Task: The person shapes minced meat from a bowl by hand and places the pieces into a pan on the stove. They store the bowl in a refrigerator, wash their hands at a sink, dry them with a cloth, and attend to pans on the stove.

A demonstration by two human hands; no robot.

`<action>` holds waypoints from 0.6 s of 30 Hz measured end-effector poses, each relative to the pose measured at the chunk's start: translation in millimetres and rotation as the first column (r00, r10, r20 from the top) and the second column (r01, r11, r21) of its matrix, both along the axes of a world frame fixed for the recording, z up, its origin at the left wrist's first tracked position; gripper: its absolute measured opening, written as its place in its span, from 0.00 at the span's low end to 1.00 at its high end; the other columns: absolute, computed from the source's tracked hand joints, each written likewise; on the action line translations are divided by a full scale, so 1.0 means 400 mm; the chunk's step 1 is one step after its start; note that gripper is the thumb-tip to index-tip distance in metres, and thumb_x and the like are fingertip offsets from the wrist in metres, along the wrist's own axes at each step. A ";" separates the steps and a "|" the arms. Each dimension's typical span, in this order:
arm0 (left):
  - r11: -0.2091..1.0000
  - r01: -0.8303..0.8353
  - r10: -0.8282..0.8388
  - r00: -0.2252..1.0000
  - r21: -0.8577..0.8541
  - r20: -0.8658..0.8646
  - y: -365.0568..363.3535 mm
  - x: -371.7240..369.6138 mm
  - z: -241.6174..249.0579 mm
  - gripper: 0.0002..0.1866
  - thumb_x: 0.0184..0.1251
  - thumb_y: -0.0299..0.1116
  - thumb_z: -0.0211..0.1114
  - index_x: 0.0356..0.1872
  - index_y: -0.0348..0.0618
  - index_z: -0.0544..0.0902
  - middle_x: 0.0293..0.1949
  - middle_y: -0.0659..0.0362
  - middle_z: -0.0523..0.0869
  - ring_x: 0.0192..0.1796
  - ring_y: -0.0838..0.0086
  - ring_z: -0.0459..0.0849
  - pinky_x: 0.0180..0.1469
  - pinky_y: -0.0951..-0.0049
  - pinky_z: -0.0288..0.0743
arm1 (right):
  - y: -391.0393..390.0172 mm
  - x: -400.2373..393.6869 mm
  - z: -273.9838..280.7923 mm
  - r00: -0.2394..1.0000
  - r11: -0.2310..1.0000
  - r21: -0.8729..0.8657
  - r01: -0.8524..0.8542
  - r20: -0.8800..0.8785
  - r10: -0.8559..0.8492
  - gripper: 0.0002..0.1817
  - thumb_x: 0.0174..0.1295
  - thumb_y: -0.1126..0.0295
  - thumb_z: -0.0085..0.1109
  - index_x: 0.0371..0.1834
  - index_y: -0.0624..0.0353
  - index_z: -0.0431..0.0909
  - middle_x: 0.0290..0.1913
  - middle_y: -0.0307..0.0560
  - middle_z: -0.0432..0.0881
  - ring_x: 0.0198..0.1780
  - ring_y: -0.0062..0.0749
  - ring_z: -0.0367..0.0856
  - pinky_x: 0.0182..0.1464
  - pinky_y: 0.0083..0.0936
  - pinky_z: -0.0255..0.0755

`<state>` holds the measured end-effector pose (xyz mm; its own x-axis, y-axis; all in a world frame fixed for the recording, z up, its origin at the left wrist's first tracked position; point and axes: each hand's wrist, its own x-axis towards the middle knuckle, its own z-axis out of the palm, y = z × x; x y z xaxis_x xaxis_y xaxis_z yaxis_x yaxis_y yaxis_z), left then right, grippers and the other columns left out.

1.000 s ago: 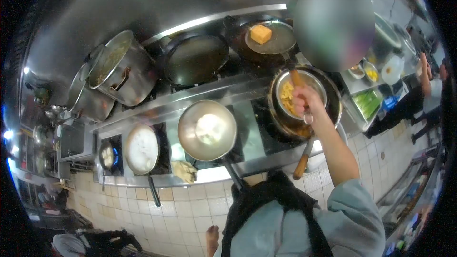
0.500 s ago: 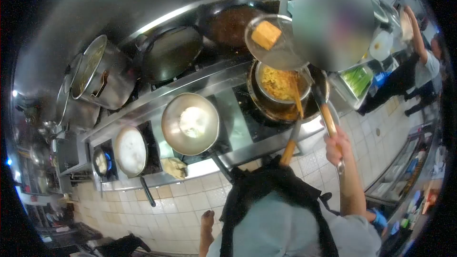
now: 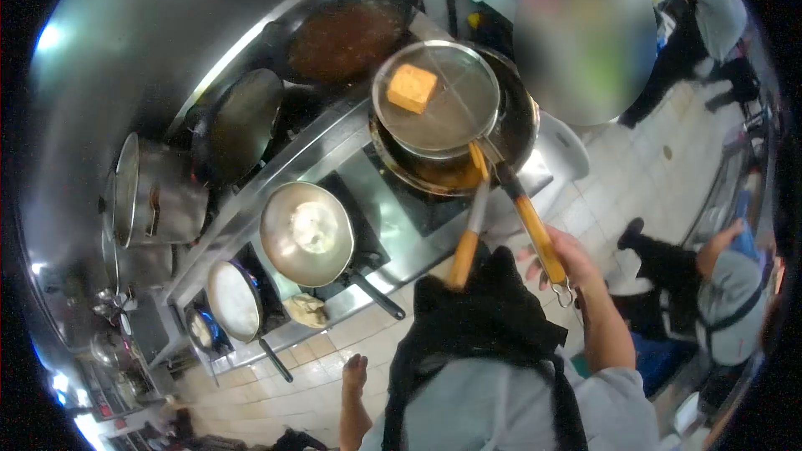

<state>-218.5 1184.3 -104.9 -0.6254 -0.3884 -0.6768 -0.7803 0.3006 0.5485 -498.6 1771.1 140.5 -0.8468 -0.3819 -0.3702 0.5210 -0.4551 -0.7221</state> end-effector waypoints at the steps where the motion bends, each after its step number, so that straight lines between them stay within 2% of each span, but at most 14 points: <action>1: 1.000 0.018 -0.018 1.000 -0.006 0.016 -0.018 0.021 -0.016 0.27 0.69 0.43 0.64 0.59 0.29 0.79 0.53 0.46 0.86 0.55 0.61 0.84 0.60 0.67 0.75 | 0.001 -0.005 -0.007 1.000 1.000 -0.022 0.009 0.004 -0.009 0.38 0.69 0.46 0.56 0.72 0.61 0.61 0.50 0.56 0.81 0.37 0.37 0.87 0.25 0.27 0.81; 3: 0.993 0.099 -0.105 0.991 -0.070 -0.084 -0.046 0.050 -0.033 0.25 0.71 0.45 0.61 0.57 0.31 0.81 0.52 0.46 0.87 0.53 0.58 0.84 0.60 0.64 0.75 | 0.047 -0.006 -0.112 0.989 0.989 -0.045 0.139 0.066 -0.135 0.37 0.69 0.47 0.55 0.72 0.61 0.62 0.53 0.54 0.81 0.47 0.38 0.86 0.34 0.30 0.83; 4: 0.992 0.129 -0.128 0.991 -0.008 0.049 -0.035 0.030 0.023 0.24 0.73 0.45 0.59 0.55 0.32 0.82 0.52 0.49 0.87 0.52 0.63 0.84 0.57 0.67 0.76 | 0.083 0.008 -0.212 0.962 0.968 -0.041 0.246 0.128 -0.239 0.33 0.72 0.50 0.54 0.71 0.61 0.63 0.53 0.53 0.81 0.50 0.38 0.84 0.40 0.31 0.84; 5: 0.998 0.060 -0.060 0.992 0.002 0.113 0.020 0.006 0.104 0.23 0.73 0.44 0.59 0.56 0.31 0.81 0.51 0.49 0.87 0.51 0.65 0.84 0.56 0.68 0.76 | 0.102 0.016 -0.223 0.948 0.959 -0.031 0.281 0.162 -0.272 0.33 0.72 0.50 0.54 0.71 0.61 0.63 0.53 0.53 0.81 0.50 0.38 0.84 0.40 0.31 0.84; 7: 1.000 -0.024 0.024 0.986 0.000 0.164 0.076 0.000 0.156 0.23 0.73 0.42 0.60 0.57 0.31 0.80 0.50 0.50 0.87 0.50 0.68 0.84 0.55 0.70 0.76 | 0.116 -0.013 -0.243 0.933 0.882 0.367 0.295 0.088 -0.348 0.29 0.72 0.56 0.55 0.70 0.61 0.64 0.58 0.53 0.79 0.52 0.36 0.83 0.41 0.32 0.83; 8: 1.000 -0.005 0.004 0.989 0.008 0.149 0.069 0.034 0.143 0.23 0.73 0.41 0.61 0.57 0.30 0.80 0.50 0.50 0.87 0.50 0.68 0.84 0.55 0.70 0.76 | 0.121 -0.016 -0.283 0.932 0.884 0.363 0.294 0.095 -0.349 0.29 0.72 0.56 0.55 0.70 0.61 0.64 0.58 0.53 0.79 0.52 0.36 0.83 0.41 0.32 0.83; 10: 1.000 0.019 -0.020 0.994 0.008 0.111 0.048 0.112 0.110 0.23 0.73 0.41 0.61 0.58 0.30 0.80 0.50 0.50 0.87 0.50 0.69 0.84 0.55 0.71 0.76 | 0.123 -0.029 -0.408 0.950 0.807 0.549 0.215 0.073 -0.302 0.29 0.70 0.62 0.58 0.71 0.61 0.63 0.60 0.55 0.77 0.54 0.34 0.82 0.40 0.33 0.83; 11: 1.000 0.020 -0.021 0.995 0.005 0.098 0.032 0.152 0.093 0.23 0.73 0.40 0.62 0.58 0.30 0.79 0.50 0.50 0.87 0.51 0.69 0.84 0.55 0.71 0.76 | 0.121 -0.036 -0.454 0.958 0.822 0.533 0.199 0.071 -0.278 0.29 0.70 0.62 0.58 0.71 0.61 0.63 0.60 0.55 0.77 0.54 0.34 0.82 0.40 0.33 0.83; 13: 1.000 0.007 -0.006 0.998 -0.024 0.058 0.019 0.186 0.116 0.23 0.72 0.40 0.63 0.58 0.30 0.79 0.50 0.49 0.87 0.51 0.70 0.84 0.55 0.71 0.76 | 0.092 -0.067 -0.533 0.972 0.707 0.684 0.182 -0.017 -0.234 0.33 0.66 0.63 0.61 0.72 0.60 0.61 0.61 0.57 0.76 0.54 0.34 0.82 0.40 0.34 0.82; 14: 0.999 -0.012 0.014 0.999 -0.037 0.041 0.020 0.201 0.130 0.23 0.72 0.39 0.63 0.59 0.29 0.79 0.50 0.49 0.87 0.51 0.70 0.84 0.55 0.71 0.76 | 0.086 -0.090 -0.598 0.979 0.730 0.663 0.168 -0.024 -0.203 0.33 0.66 0.63 0.61 0.72 0.60 0.61 0.61 0.57 0.76 0.54 0.34 0.82 0.40 0.34 0.82; 15: 0.998 -0.040 0.041 0.999 -0.046 0.033 0.029 0.205 0.150 0.23 0.72 0.39 0.63 0.59 0.29 0.79 0.50 0.49 0.87 0.51 0.71 0.84 0.55 0.72 0.76 | 0.087 -0.107 -0.669 0.988 0.654 0.742 0.150 -0.088 -0.127 0.36 0.64 0.64 0.62 0.73 0.59 0.59 0.60 0.60 0.76 0.53 0.37 0.82 0.39 0.34 0.82; 16: 0.996 -0.062 0.064 0.998 -0.062 0.028 0.058 0.177 0.204 0.23 0.72 0.39 0.63 0.59 0.29 0.79 0.50 0.49 0.87 0.51 0.71 0.84 0.55 0.72 0.76 | 0.081 -0.121 -0.710 0.988 0.562 0.814 0.146 -0.142 -0.051 0.38 0.62 0.64 0.63 0.74 0.59 0.57 0.60 0.62 0.76 0.53 0.39 0.83 0.39 0.34 0.82; 17: 0.992 -0.039 0.049 0.996 -0.119 0.081 0.124 0.088 0.322 0.24 0.71 0.37 0.65 0.60 0.28 0.77 0.51 0.48 0.87 0.52 0.70 0.83 0.55 0.71 0.76 | 0.067 -0.141 -0.718 0.980 0.462 0.867 0.186 -0.201 -0.018 0.34 0.60 0.66 0.64 0.70 0.61 0.64 0.56 0.62 0.80 0.51 0.42 0.84 0.43 0.35 0.81; 18: 0.985 -0.013 0.037 0.990 -0.171 0.137 0.159 0.045 0.391 0.26 0.69 0.36 0.67 0.61 0.27 0.76 0.52 0.47 0.86 0.53 0.69 0.83 0.56 0.71 0.76 | 0.052 -0.155 -0.709 0.980 0.474 0.863 0.176 -0.199 -0.002 0.34 0.60 0.66 0.64 0.70 0.61 0.64 0.56 0.62 0.80 0.51 0.42 0.84 0.43 0.35 0.81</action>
